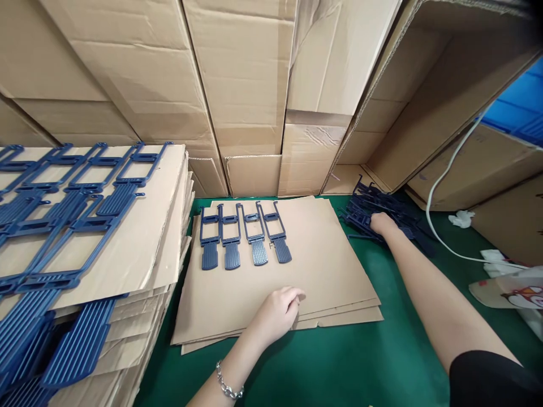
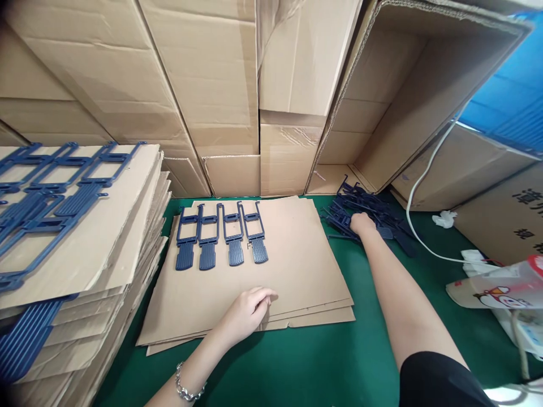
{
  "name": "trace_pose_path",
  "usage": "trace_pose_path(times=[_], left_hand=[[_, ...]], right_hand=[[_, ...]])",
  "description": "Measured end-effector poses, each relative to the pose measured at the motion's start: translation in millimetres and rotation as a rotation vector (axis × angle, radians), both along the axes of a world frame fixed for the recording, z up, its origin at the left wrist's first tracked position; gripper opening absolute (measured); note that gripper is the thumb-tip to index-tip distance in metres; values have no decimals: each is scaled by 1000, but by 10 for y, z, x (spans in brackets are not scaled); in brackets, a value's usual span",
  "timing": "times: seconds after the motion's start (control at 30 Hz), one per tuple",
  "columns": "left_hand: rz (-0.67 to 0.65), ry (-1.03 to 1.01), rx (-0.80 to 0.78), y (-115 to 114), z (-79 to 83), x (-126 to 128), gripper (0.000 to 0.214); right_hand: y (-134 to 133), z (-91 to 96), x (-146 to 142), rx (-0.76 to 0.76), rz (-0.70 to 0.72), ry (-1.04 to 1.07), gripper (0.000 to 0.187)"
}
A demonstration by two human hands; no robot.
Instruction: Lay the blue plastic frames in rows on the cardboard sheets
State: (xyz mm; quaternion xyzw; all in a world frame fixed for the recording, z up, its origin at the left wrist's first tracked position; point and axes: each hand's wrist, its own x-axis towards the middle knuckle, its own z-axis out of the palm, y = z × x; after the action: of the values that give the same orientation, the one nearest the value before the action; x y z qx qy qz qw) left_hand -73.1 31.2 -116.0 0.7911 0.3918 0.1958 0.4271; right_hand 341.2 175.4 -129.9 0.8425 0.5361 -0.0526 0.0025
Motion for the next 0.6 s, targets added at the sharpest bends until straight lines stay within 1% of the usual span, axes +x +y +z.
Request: trace_pose_path(times=[0.1,0.17,0.2,0.33,0.43,0.6], left_hand=[[-3,-5,6,-4,1,8,30],[-6,-15,4,-4,8,9,30],[-5,-21,3,-3,11,9,30],[-9,-36,7,0,3,2,30],[-10,-45,10,2,-19,1,30],[-3,-50,8,8,-21,7,31]], right_hand=[[-134,-3,-22,-52,-50,0,41],[-211,17,-17,-71,-50,6,45],[-245,34,-11,-80,-42,12,44],[-364,107,-3,-90,18,43,28],[-450,116,-43,-57,37,55,24],[-542,104,-125,15,-82,69,27]])
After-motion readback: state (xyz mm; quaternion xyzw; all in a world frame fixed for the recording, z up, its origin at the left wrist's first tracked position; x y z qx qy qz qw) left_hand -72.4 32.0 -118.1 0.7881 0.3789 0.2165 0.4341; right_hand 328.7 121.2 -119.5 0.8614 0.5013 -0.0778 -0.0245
